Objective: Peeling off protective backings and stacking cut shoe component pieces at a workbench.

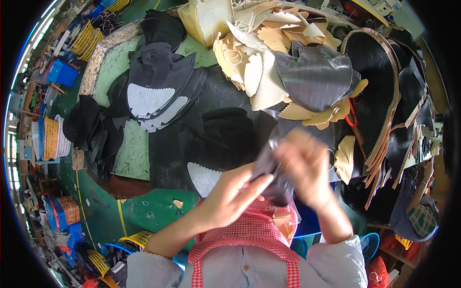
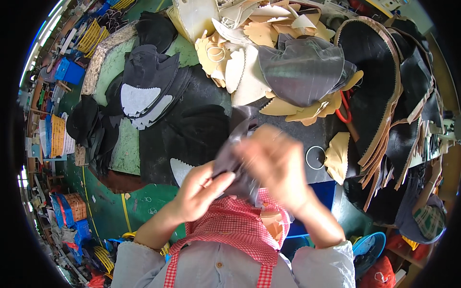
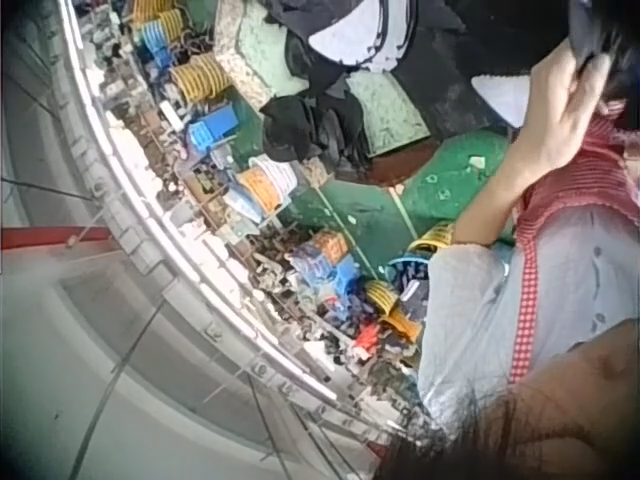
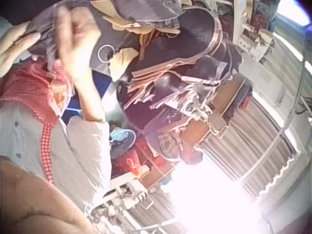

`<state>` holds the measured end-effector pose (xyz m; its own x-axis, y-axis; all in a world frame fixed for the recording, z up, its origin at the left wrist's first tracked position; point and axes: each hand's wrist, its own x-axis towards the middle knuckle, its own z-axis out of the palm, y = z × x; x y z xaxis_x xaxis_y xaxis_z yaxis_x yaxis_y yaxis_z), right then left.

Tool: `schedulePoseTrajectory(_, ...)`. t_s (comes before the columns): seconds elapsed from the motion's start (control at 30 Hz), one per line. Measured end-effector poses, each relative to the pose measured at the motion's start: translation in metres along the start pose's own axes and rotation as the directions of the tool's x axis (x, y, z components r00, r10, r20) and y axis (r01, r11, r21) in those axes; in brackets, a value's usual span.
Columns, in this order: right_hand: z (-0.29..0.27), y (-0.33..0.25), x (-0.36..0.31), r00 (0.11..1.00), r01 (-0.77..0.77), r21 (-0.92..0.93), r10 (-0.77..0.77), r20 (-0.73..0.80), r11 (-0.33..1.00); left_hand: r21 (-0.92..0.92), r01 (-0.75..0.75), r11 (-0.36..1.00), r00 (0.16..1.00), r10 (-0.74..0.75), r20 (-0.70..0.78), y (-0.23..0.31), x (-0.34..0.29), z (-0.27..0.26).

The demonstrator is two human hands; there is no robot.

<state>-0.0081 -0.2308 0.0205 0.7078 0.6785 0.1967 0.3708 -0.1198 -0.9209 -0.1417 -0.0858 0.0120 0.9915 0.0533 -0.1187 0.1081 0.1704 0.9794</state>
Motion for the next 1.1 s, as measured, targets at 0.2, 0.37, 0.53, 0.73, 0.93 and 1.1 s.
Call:
schedulePoseTrajectory(0.2, -0.011, 0.010, -0.003, 0.983, -0.173, 0.248, 0.183, -0.020, 0.953, -0.226, 0.130, 0.965, 0.986, -0.102, 0.134, -0.004, 0.011, -0.038)
schedulePoseTrajectory(0.37, 0.001, -0.011, -0.006, 0.982, -0.157, 0.399, 0.185, -0.033, 0.904, -0.097, -0.044, 0.994, 0.978, 0.023, -0.206, 0.000, 0.034, -0.018)
schedulePoseTrajectory(0.53, -0.006, -0.017, -0.007, 0.955, -0.259, 0.100, 0.239, 0.176, 0.961, 0.170, -0.140, 0.975, 0.944, 0.184, -0.273, -0.007, 0.034, -0.004)
schedulePoseTrajectory(0.73, -0.058, 0.020, -0.025, 0.447, -0.178, 0.919, 0.860, -0.244, 0.353, -0.825, -0.001, 0.564, 0.936, -0.291, -0.200, 0.021, 0.006, -0.046)
schedulePoseTrajectory(0.93, -0.101, 0.027, -0.107, 0.640, -0.017, -0.583, 0.457, 0.618, 0.812, -0.260, -0.088, 0.961, 0.861, -0.057, -0.505, 0.043, -0.013, -0.056)
schedulePoseTrajectory(1.1, -0.001, 0.033, -0.068, 0.638, -0.717, 0.657, 0.163, 0.753, -0.233, 0.379, -0.380, 0.844, 0.925, 0.345, 0.159, 0.025, -0.017, -0.023)
